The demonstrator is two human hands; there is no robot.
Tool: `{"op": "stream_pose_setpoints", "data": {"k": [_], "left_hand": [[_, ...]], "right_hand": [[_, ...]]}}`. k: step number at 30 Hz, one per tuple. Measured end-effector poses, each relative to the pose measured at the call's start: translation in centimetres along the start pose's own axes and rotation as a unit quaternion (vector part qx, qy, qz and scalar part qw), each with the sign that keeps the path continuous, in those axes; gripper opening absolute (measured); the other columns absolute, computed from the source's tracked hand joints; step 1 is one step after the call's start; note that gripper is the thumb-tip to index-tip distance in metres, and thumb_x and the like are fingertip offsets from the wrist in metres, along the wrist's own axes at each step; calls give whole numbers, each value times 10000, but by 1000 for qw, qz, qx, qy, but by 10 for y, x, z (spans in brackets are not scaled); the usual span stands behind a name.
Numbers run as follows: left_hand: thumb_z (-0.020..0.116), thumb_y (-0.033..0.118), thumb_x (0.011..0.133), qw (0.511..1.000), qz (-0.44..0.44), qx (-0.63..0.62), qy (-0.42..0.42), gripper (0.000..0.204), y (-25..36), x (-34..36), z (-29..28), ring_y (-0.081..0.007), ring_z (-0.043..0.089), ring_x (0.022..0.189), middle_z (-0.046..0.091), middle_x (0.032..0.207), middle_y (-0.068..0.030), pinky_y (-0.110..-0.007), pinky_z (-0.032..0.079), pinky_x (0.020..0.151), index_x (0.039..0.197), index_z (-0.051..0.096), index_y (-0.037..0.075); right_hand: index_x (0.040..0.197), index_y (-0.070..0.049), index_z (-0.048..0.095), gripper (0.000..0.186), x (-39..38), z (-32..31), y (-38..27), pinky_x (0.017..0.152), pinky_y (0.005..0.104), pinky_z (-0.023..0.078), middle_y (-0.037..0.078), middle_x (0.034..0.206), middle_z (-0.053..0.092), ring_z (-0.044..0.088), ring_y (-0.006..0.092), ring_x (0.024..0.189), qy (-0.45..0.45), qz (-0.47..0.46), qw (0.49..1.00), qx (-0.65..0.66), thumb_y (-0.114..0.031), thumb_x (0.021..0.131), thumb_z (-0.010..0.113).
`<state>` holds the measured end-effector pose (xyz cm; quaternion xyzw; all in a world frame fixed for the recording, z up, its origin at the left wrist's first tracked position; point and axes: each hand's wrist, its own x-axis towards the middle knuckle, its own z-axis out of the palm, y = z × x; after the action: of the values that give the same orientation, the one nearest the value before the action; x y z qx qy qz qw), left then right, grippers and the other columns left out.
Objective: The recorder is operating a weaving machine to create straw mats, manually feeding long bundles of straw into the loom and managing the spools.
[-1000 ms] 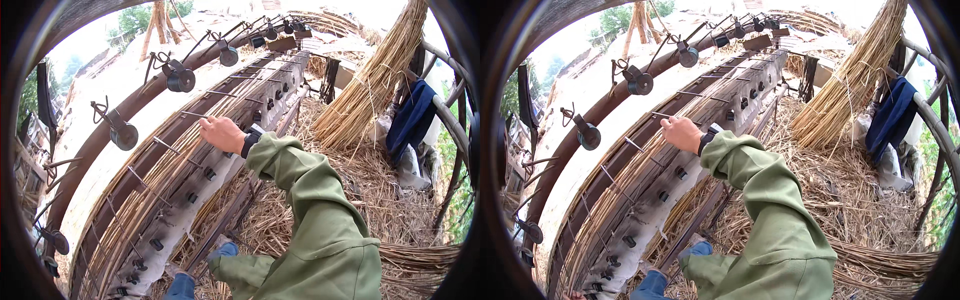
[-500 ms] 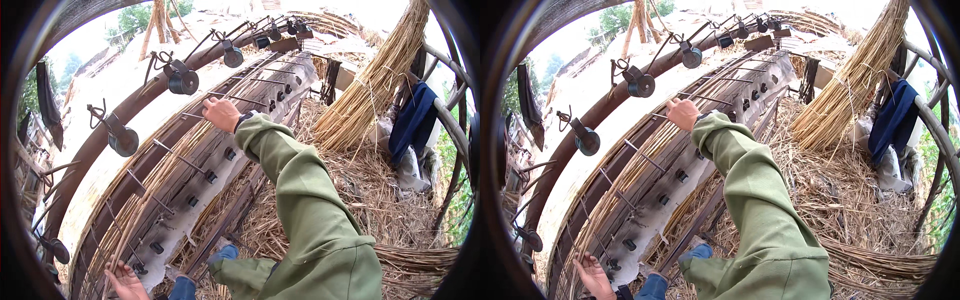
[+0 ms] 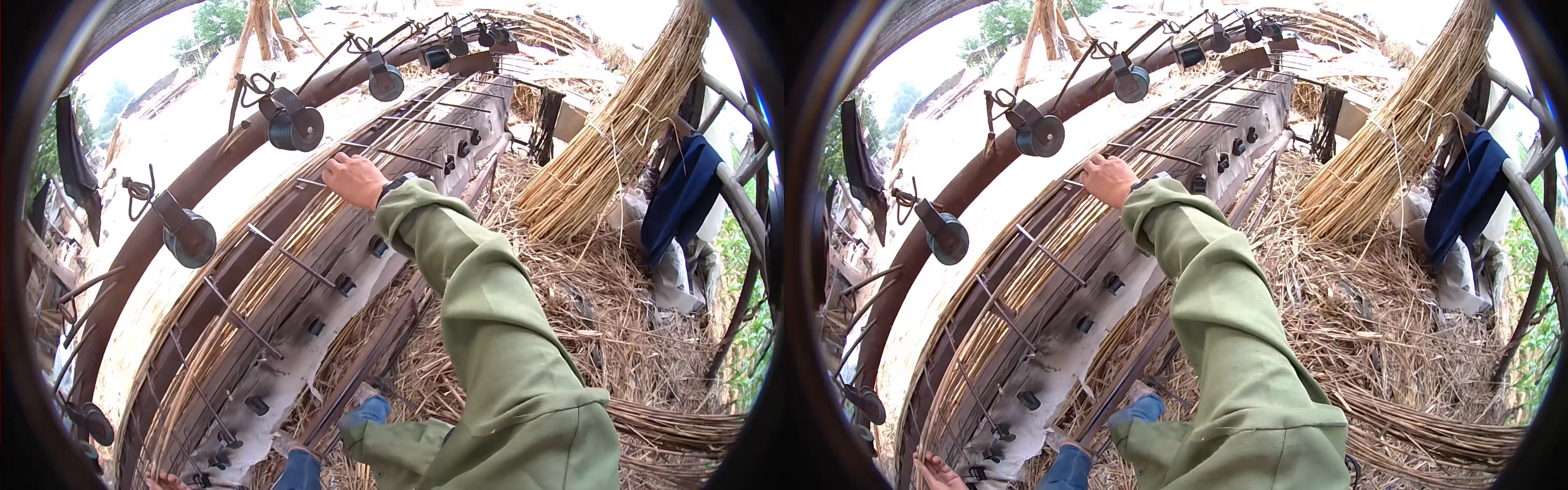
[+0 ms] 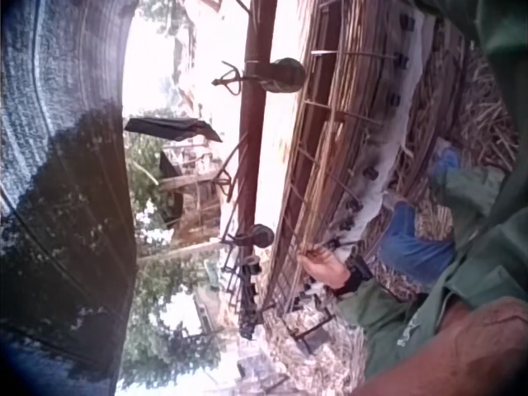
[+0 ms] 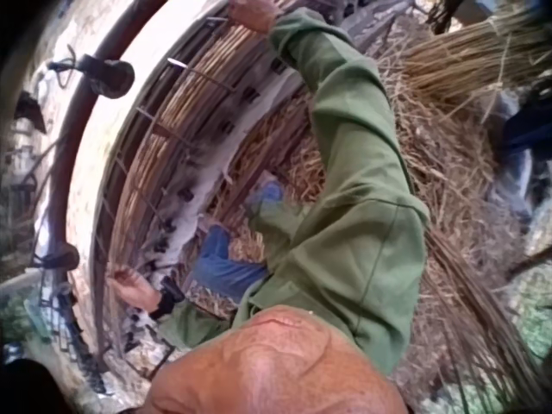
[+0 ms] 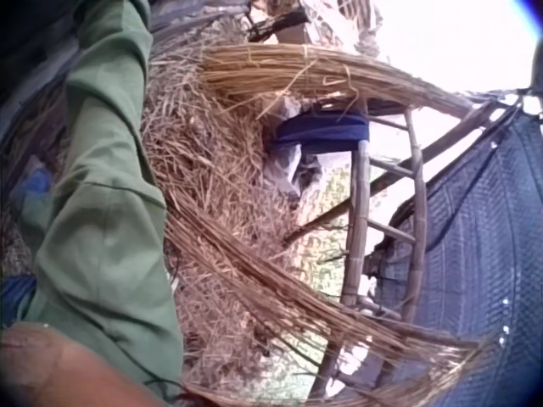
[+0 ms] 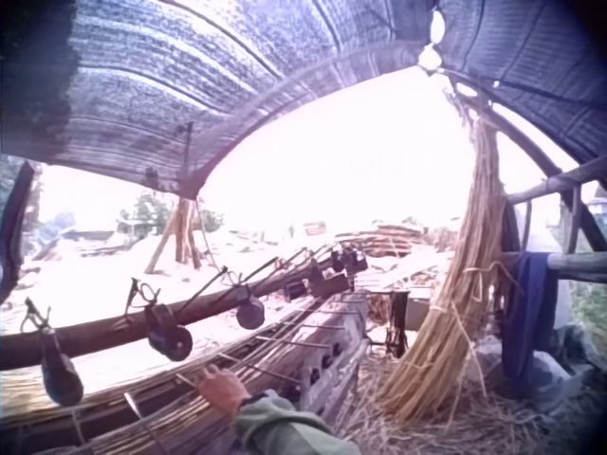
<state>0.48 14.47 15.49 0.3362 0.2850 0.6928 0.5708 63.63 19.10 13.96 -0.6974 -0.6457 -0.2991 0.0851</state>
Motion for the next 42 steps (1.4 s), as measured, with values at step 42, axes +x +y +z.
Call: {"op": "stream_pose_setpoints", "data": {"k": [42], "left_hand": [[520, 109, 899, 980, -143, 119, -75, 211, -30, 23, -29, -192, 613, 785, 611, 967, -132, -295, 515, 687, 1093, 487, 34]], "right_hand": [[1091, -56, 542, 298, 24, 19, -30, 804, 416, 440, 137, 1028, 585, 529, 318, 984, 26, -43, 989, 137, -50, 793, 530]]}}
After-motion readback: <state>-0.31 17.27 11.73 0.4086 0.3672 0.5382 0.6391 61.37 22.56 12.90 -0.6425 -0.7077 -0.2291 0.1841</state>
